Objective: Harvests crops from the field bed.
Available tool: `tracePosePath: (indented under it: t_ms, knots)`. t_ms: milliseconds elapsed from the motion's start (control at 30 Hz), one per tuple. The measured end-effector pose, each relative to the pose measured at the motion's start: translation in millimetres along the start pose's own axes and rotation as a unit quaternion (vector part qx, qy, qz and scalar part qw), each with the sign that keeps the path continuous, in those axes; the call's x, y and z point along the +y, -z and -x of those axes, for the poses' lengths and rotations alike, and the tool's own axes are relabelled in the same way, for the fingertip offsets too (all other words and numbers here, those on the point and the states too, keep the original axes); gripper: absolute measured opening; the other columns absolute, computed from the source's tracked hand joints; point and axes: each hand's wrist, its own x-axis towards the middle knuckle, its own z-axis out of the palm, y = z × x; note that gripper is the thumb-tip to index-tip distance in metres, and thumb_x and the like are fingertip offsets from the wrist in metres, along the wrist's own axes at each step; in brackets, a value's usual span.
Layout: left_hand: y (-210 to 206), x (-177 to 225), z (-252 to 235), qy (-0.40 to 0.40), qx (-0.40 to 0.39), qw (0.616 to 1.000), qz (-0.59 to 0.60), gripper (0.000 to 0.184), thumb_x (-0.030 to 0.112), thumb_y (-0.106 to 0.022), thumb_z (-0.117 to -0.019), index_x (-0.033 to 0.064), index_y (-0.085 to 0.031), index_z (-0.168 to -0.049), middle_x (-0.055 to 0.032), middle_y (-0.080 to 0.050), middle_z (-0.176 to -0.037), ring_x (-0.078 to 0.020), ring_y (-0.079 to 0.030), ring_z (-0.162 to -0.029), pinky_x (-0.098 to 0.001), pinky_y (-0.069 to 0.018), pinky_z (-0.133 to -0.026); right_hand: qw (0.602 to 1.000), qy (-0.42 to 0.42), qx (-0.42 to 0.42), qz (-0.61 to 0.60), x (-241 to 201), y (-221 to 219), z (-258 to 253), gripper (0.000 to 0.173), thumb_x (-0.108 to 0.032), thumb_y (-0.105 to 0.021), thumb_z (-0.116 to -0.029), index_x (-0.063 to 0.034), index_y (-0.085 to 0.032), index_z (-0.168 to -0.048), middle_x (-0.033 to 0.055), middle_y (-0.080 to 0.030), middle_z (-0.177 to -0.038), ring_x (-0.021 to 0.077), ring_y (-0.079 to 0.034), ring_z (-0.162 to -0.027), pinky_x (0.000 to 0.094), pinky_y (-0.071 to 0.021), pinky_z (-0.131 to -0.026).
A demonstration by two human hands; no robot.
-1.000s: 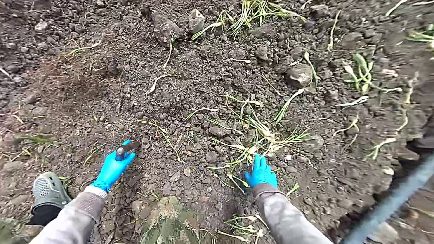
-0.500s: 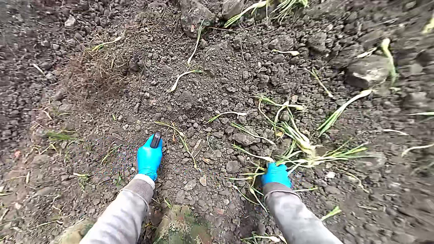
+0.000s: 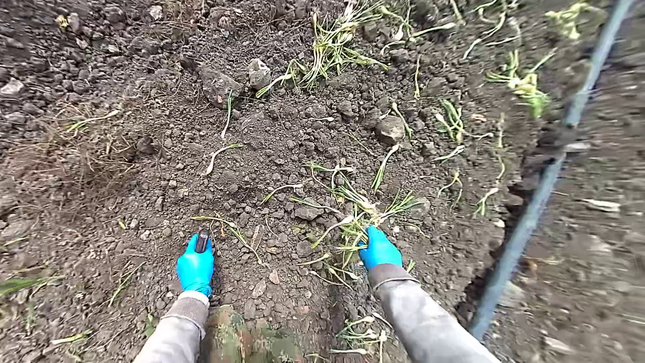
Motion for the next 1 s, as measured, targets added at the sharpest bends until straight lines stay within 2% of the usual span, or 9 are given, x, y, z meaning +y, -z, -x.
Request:
tracePosePath:
  t_ms: [67,167,367,533,600,700,800,933,1000]
  knots:
    - [3.4,-0.5,3.3,-0.013,-0.005,1.0,-0.006,0.042,0.035,-0.06,-0.1034,0.0101,-0.065,-0.137,-0.0262,-0.072,-0.105,-0.0461,-0.07,-0.102,-0.0666,-0.0512,-0.09,1.0,0.022,0.009,-0.002,22.7,11.3,15.4,0.046,-0.018,-0.07,-0.0948,-0.0067,-0.058,-0.138,0.0246,-0.063,-0.135,0.0483,-0.066,-0.113,0.0698,-0.0529,-0.088]
    - [1.1,-0.5,3.0,-0.012,-0.009,1.0,-0.013,0.042,0.038,-0.059,-0.103,0.0123,-0.066,-0.135,-0.0241,-0.073,-0.11,-0.0438,-0.069,-0.106,-0.0661,-0.0499,-0.093,0.999,0.036,0.013,-0.003,59.6,41.5,40.4,0.043,-0.016,-0.07,-0.0942,-0.0058,-0.06,-0.135,0.0242,-0.065,-0.129,0.0471,-0.068,-0.108,0.0697,-0.0535,-0.085]
    - [3.5,4.4,4.1,-0.002,-0.02,1.0,-0.014,0.046,0.044,-0.056,-0.1035,0.0122,-0.065,-0.136,-0.0249,-0.071,-0.116,-0.045,-0.067,-0.112,-0.0663,-0.0486,-0.095,0.999,-0.045,0.023,-0.003,107.6,98.4,93.7,0.033,-0.017,-0.067,-0.0966,-0.0048,-0.061,-0.126,0.0254,-0.067,-0.12,0.047,-0.067,-0.108,0.0694,-0.0523,-0.085]
    - [4.9,4.2,1.7,-0.013,-0.017,1.0,-0.013,0.047,0.044,-0.054,-0.1035,0.0126,-0.065,-0.136,-0.0245,-0.071,-0.118,-0.0451,-0.066,-0.114,-0.067,-0.048,-0.095,0.995,-0.09,0.003,-0.038,145.4,104.8,141.5,0.031,-0.016,-0.067,-0.0961,-0.0072,-0.063,-0.125,0.0243,-0.07,-0.115,0.0459,-0.068,-0.107,0.0698,-0.0519,-0.086]
    - [8.4,0.7,2.6,-0.03,-0.022,0.999,-0.016,0.048,0.045,-0.055,-0.1029,0.0106,-0.066,-0.134,-0.0244,-0.07,-0.119,-0.0449,-0.065,-0.115,-0.0674,-0.0474,-0.096,0.992,-0.114,-0.006,-0.054,160.1,90.7,157.0,0.033,-0.017,-0.069,-0.0948,-0.0083,-0.063,-0.126,0.0241,-0.07,-0.115,0.0458,-0.068,-0.107,0.07,-0.0517,-0.087]
    - [23.3,6.3,15.1,-0.048,-0.044,0.997,-0.037,0.05,0.043,-0.052,-0.1053,0.001,-0.064,-0.13,-0.0303,-0.066,-0.121,-0.0492,-0.062,-0.118,-0.0693,-0.0446,-0.099,0.989,-0.127,-0.037,-0.061,181.0,54.7,179.9,0.037,-0.018,-0.07,-0.0951,-0.0086,-0.062,-0.13,0.0227,-0.069,-0.122,0.0444,-0.067,-0.112,0.0681,-0.0517,-0.092]
    - [21.0,0.5,8.7,-0.059,-0.02,0.997,-0.047,0.051,0.045,-0.057,-0.1021,-0.0008,-0.067,-0.123,-0.0297,-0.068,-0.117,-0.0479,-0.063,-0.115,-0.0682,-0.0453,-0.098,0.987,-0.126,-0.067,-0.074,196.6,8.5,193.1,0.036,-0.02,-0.07,-0.0952,-0.0091,-0.062,-0.129,0.021,-0.069,-0.123,0.0424,-0.068,-0.112,0.0664,-0.0525,-0.092]
    - [14.7,-3.3,7.5,-0.074,0.01,0.996,-0.054,0.053,0.044,-0.061,-0.0999,-0.0039,-0.067,-0.121,-0.0305,-0.067,-0.12,-0.047,-0.062,-0.118,-0.0661,-0.0435,-0.101,0.983,-0.113,-0.131,-0.069,220.9,-61.8,193.8,0.05,-0.023,-0.068,-0.0964,-0.0105,-0.056,-0.143,0.0192,-0.064,-0.135,0.04,-0.065,-0.121,0.0635,-0.0515,-0.098]
    - [12.4,-8.5,6.4,-0.084,0.03,0.994,-0.056,0.057,0.045,-0.063,-0.0988,-0.0067,-0.066,-0.121,-0.0323,-0.066,-0.119,-0.0484,-0.061,-0.118,-0.0669,-0.0428,-0.101,0.98,-0.065,-0.182,-0.042,234.4,-106.5,186.2,0.053,-0.025,-0.067,-0.0955,-0.0132,-0.055,-0.146,0.0164,-0.063,-0.14,0.0382,-0.065,-0.122,0.0625,-0.0516,-0.099]
